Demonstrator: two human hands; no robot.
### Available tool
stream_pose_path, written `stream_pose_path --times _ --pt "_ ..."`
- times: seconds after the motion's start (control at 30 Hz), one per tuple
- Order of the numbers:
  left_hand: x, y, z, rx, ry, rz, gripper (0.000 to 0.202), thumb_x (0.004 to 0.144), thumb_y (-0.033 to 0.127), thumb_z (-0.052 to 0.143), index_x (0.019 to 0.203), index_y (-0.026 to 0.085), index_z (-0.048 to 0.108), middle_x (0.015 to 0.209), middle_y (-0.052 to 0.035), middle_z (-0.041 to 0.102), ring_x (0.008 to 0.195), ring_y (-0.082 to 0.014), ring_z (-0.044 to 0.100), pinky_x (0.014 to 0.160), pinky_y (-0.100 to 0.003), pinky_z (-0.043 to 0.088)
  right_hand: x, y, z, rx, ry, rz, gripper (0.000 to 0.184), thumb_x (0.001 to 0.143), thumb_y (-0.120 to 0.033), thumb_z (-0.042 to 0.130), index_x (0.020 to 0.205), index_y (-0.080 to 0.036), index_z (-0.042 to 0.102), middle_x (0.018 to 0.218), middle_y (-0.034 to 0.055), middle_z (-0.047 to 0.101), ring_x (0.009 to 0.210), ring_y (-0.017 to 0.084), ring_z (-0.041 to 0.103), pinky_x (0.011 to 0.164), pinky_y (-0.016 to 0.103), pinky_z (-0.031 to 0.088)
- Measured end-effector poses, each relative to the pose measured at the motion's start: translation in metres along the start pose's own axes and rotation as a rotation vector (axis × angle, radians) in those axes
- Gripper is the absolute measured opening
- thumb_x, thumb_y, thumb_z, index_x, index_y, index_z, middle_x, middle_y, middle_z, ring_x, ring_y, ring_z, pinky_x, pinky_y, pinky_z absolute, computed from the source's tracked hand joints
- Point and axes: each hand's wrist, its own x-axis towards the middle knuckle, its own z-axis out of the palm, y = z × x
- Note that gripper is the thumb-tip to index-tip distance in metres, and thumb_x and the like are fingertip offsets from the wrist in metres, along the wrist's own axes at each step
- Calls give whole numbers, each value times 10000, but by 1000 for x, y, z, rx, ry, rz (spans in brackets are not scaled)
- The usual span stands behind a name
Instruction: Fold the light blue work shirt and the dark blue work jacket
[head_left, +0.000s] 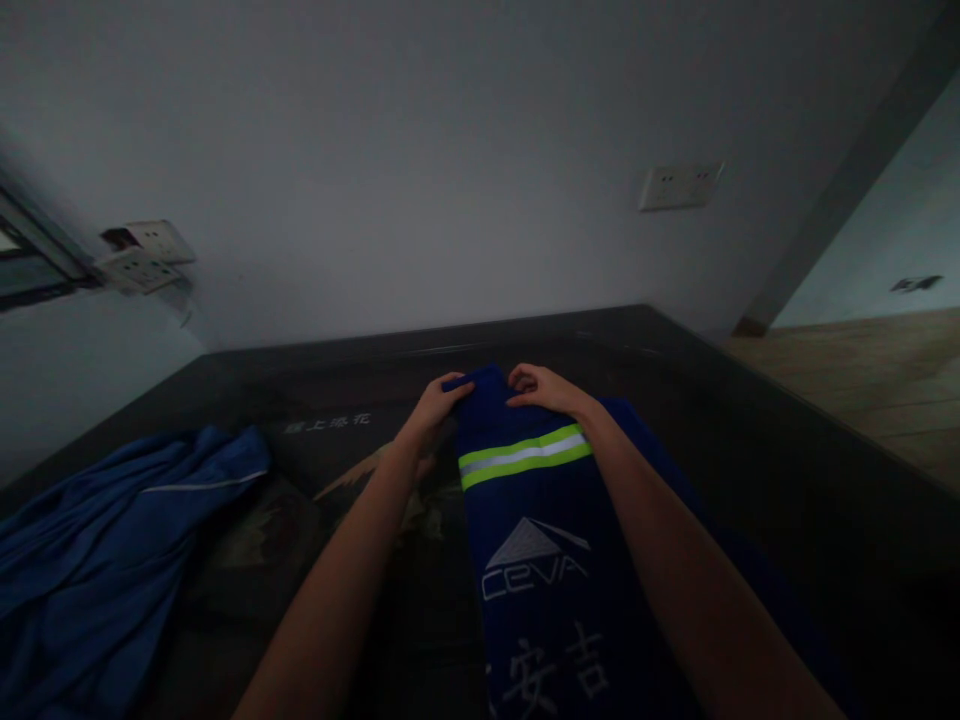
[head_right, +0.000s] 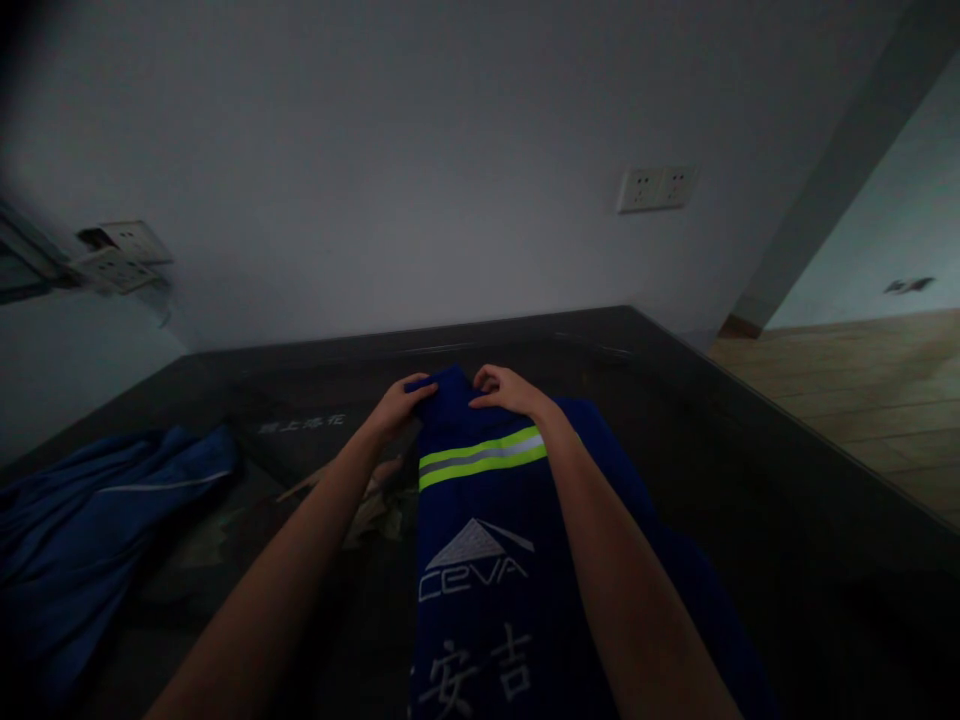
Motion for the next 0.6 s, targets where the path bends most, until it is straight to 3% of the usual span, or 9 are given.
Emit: stream_pose_path --times 0.1,0.2,0.37,0.6 --pt "-6 25 -12 209 -151 100 436 574 249 778 977 183 625 867 -55 682 776 -177 630 673 -256 487 0 -6 -2 -46 -37 -62 379 607 -338 757 887 -182 555 687 -43 539 646 123 508 618 254 393" --pt "-12 41 -11 321 -219 241 583 606 208 757 1158 238 570 1051 -83 666 909 -196 627 782 -300 485 0 -15 -1 -116 -40 -106 343 614 -285 751 891 -180 577 680 -47 517 654 124 493 631 257 387" --pt "-14 40 -1 584 -307 445 376 662 254 713 1035 250 665 1002 -50 683 899 -201 627 784 -275 481 -3 -30 -2 -173 -90 -100 324 635 -257 731 928 -179 615 705 -29 550 680 136 521 635 261 402" --pt "-15 36 0 667 -379 486 325 746 269 629 1070 240 631 1017 -42 661 907 -193 613 771 -266 468 -6 -34 -8 -168 -104 -32 278 629 -258 730 880 -166 655 735 13 639 705 160 583 647 283 435"
